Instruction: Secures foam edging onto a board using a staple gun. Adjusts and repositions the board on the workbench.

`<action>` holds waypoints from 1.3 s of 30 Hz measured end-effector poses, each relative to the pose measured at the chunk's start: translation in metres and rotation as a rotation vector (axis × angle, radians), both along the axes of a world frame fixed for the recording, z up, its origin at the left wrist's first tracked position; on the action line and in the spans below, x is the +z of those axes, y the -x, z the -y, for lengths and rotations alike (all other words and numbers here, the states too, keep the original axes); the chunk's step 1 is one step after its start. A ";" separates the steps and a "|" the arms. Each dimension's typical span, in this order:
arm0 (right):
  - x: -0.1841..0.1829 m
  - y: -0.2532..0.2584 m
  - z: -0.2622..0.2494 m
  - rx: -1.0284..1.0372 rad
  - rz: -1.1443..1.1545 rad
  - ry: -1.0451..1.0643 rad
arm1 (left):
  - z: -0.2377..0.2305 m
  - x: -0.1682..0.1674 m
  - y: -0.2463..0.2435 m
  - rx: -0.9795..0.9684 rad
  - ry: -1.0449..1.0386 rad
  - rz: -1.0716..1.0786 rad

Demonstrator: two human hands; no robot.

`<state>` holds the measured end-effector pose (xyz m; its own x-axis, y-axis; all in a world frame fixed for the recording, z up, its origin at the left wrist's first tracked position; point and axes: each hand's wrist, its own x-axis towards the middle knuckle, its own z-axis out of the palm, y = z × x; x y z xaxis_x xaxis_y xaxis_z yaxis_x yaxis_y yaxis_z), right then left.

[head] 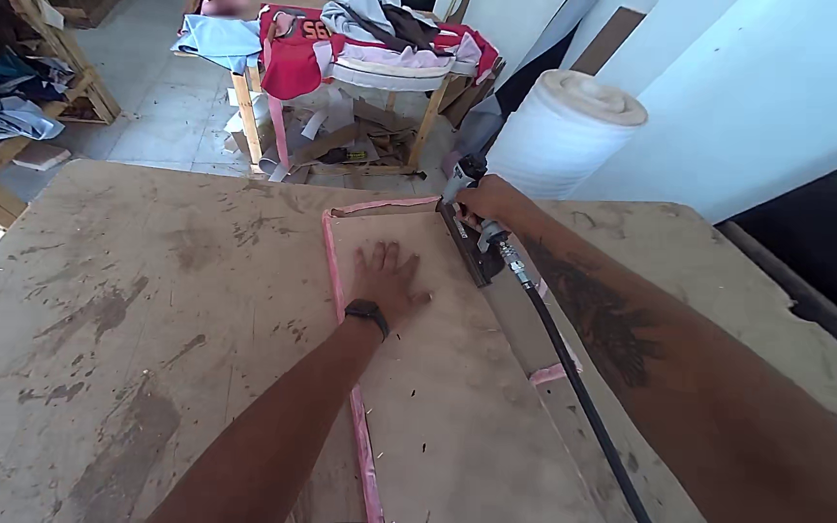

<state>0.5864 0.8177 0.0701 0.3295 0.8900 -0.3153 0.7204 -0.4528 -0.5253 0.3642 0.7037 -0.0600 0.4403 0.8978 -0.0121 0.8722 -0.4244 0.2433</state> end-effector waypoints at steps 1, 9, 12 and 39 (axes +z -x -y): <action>-0.005 0.002 -0.002 0.000 0.012 0.020 | 0.000 -0.001 0.000 0.000 0.003 0.001; 0.005 0.022 0.003 0.024 -0.043 0.051 | 0.004 0.006 0.006 0.005 0.037 0.047; 0.002 0.045 0.011 0.056 -0.092 0.066 | 0.007 0.002 0.011 0.032 0.032 0.149; -0.005 0.162 0.000 0.301 -0.099 0.112 | 0.024 0.009 0.044 0.281 -0.038 1.064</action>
<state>0.4244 0.8179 0.0649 0.0202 0.9007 -0.4341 0.7785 -0.2866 -0.5584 0.3197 0.6800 -0.0512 -0.0111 0.9594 0.2820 0.2914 -0.2666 0.9187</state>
